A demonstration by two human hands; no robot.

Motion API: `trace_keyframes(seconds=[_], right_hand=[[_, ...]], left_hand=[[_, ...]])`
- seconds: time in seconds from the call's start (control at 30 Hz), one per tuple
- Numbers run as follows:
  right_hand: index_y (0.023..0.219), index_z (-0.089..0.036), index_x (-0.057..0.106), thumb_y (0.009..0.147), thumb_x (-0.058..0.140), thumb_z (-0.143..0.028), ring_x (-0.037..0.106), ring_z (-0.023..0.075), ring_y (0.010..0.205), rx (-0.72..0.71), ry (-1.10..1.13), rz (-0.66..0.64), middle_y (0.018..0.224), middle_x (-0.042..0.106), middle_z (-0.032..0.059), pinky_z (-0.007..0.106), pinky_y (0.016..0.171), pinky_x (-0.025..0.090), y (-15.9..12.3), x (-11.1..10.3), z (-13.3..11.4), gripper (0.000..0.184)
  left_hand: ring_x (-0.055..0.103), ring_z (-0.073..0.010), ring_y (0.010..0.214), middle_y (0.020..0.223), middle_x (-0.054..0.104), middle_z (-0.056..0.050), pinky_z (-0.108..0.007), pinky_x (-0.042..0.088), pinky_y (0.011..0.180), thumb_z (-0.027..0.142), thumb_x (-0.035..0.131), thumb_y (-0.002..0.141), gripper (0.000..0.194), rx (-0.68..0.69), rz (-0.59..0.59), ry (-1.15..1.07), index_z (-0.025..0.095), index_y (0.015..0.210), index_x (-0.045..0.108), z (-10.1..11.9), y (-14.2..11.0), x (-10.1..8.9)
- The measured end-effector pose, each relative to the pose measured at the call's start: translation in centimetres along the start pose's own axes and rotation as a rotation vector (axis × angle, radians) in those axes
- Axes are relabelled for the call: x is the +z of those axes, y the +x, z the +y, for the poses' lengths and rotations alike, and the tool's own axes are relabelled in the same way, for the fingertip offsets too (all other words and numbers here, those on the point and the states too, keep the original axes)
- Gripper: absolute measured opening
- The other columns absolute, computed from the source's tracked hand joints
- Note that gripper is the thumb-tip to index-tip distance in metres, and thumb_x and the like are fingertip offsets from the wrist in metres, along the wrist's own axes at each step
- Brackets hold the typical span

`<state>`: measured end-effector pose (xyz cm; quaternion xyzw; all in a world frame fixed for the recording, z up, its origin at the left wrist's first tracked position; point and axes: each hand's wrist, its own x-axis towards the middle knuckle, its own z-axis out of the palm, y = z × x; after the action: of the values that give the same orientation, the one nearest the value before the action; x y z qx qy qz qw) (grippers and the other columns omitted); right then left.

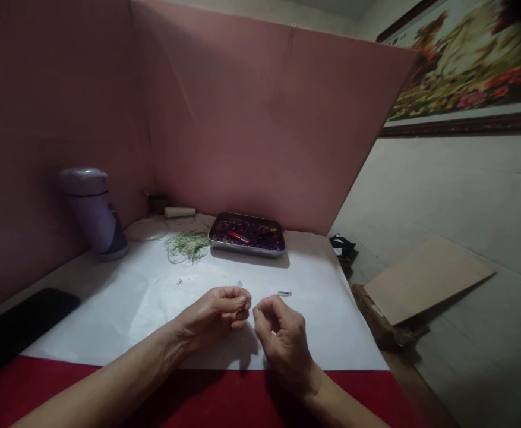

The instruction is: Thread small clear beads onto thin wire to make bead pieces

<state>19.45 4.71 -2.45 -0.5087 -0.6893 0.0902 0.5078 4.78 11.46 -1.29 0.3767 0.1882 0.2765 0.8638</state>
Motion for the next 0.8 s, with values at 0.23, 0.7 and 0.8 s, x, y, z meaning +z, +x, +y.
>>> trace_keyframes(seconds=[0.23, 0.7, 0.8], right_hand=[[0.070, -0.016, 0.048, 0.079, 0.046, -0.015, 0.039, 0.0082, 0.048, -0.012, 0.007, 0.005, 0.056, 0.041, -0.0043, 0.020, 0.049, 0.033, 0.00, 0.03, -0.04, 0.010], [0.070, -0.017, 0.048, 0.079, 0.047, -0.015, 0.041, 0.0082, 0.049, -0.013, 0.004, 0.000, 0.057, 0.042, -0.0043, 0.020, 0.050, 0.034, -0.14, 0.21, 0.19, 0.009], [0.070, -0.017, 0.050, 0.079, 0.047, -0.016, 0.041, 0.0081, 0.049, -0.009, 0.002, 0.005, 0.057, 0.043, -0.0044, 0.020, 0.050, 0.035, -0.09, 0.21, 0.19, 0.009]], left_hand=[[0.039, -0.0053, 0.056, 0.068, 0.049, -0.003, -0.017, 0.030, 0.052, 0.012, 0.063, 0.072, 0.006, -0.006, 0.023, 0.009, 0.007, 0.076, 0.063, 0.23, -0.11, 0.28], [0.030, -0.0041, 0.050, 0.061, 0.042, 0.001, -0.017, 0.024, 0.048, 0.018, 0.065, 0.071, 0.011, -0.002, -0.007, 0.037, 0.009, 0.075, 0.062, -0.08, 0.11, -0.17], [0.032, -0.0043, 0.051, 0.061, 0.042, 0.001, -0.017, 0.023, 0.048, 0.019, 0.064, 0.072, 0.011, -0.007, -0.003, 0.041, 0.009, 0.075, 0.061, -0.04, 0.07, -0.12]])
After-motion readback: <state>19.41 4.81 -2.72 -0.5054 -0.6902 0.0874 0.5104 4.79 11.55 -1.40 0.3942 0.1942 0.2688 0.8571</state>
